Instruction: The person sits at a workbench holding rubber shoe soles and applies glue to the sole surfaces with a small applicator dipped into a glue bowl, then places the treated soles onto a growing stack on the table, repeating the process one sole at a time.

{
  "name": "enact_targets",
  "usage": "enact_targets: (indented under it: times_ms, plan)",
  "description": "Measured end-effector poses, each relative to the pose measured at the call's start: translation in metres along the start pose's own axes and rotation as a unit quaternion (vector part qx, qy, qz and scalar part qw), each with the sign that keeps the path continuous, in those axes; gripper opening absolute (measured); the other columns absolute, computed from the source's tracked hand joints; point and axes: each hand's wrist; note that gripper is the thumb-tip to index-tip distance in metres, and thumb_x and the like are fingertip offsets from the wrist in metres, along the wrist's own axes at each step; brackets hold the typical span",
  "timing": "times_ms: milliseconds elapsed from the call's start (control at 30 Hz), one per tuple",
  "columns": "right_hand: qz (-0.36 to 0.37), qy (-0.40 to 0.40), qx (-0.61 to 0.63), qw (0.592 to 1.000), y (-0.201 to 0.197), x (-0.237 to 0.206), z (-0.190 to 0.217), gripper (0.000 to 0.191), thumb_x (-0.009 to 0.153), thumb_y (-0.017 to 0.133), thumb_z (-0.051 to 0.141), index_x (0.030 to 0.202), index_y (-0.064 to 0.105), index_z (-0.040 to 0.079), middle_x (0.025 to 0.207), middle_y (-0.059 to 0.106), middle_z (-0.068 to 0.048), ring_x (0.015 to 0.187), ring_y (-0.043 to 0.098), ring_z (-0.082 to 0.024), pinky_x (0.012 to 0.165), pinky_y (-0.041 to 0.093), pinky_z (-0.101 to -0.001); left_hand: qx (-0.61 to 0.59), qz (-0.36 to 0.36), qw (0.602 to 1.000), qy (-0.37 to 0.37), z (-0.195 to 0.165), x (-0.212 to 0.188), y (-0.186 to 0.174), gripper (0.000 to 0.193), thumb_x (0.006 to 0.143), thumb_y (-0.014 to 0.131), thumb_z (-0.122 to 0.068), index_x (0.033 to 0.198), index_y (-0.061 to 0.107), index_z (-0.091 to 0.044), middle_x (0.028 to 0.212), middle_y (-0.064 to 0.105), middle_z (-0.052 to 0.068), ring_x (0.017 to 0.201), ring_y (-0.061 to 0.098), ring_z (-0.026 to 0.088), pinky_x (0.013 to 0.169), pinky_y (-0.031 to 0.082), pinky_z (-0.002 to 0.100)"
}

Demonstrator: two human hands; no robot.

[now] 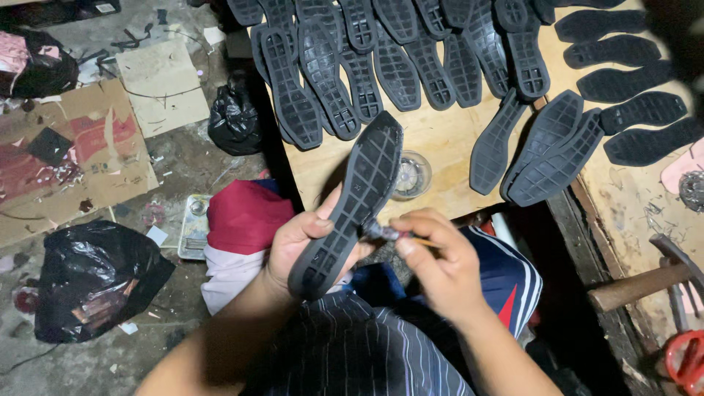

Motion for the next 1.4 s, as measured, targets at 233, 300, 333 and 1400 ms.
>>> enact_targets:
  times_ms: [233,300,333,1400]
  plan:
    - [-0.081,0.017,-0.147,0.986,-0.002,0.012,0.005,0.02,0.097,0.064,0.008,0.113,0.069,-0.002,0.106,0.068,-0.011,0.094,0.066,-0.021,0.085,0.051,-0.0296,-0.018,0.005,0.999,-0.026,0.004,0.009,0.005,0.085,0.092,0.052,-0.006,0.17,0.019,-0.013,0.157,0.048,0.014,0.137,0.052,0.028,0.124,0.034,0.051]
    - [-0.058,0.002,-0.142,0.988,-0.003,0.009,0.01,0.019,0.097,0.064,0.007,0.113,0.07,-0.001,0.106,0.068,-0.012,0.096,0.066,-0.022,0.087,0.051,-0.0304,-0.035,0.006,0.999,-0.028,0.004,0.01,0.004,0.085,0.095,0.051,-0.005,0.173,0.019,-0.014,0.16,0.048,0.014,0.137,0.052,0.025,0.125,0.036,0.048]
    - [-0.019,-0.016,-0.13,0.991,-0.003,0.005,0.013,0.019,0.096,0.065,0.008,0.112,0.069,-0.001,0.106,0.068,-0.012,0.098,0.067,-0.022,0.088,0.052,-0.0312,-0.033,0.012,0.999,-0.028,0.003,0.012,0.003,0.085,0.097,0.05,-0.005,0.175,0.019,-0.014,0.162,0.047,0.014,0.137,0.053,0.025,0.122,0.038,0.044]
    - [0.122,-0.183,-0.146,0.965,0.002,0.003,0.041,0.039,0.081,0.078,-0.002,0.118,0.068,0.005,0.103,0.065,-0.008,0.095,0.066,-0.026,0.084,0.052,-0.0352,-0.03,-0.029,0.999,-0.02,0.026,0.059,-0.008,0.073,0.095,0.046,-0.012,0.165,0.027,-0.016,0.154,0.047,0.011,0.147,0.039,0.028,0.117,0.03,0.071]
Point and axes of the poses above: each hand's wrist, its own x-axis towards the middle knuckle, its own y-axis out of the palm, z = x × y
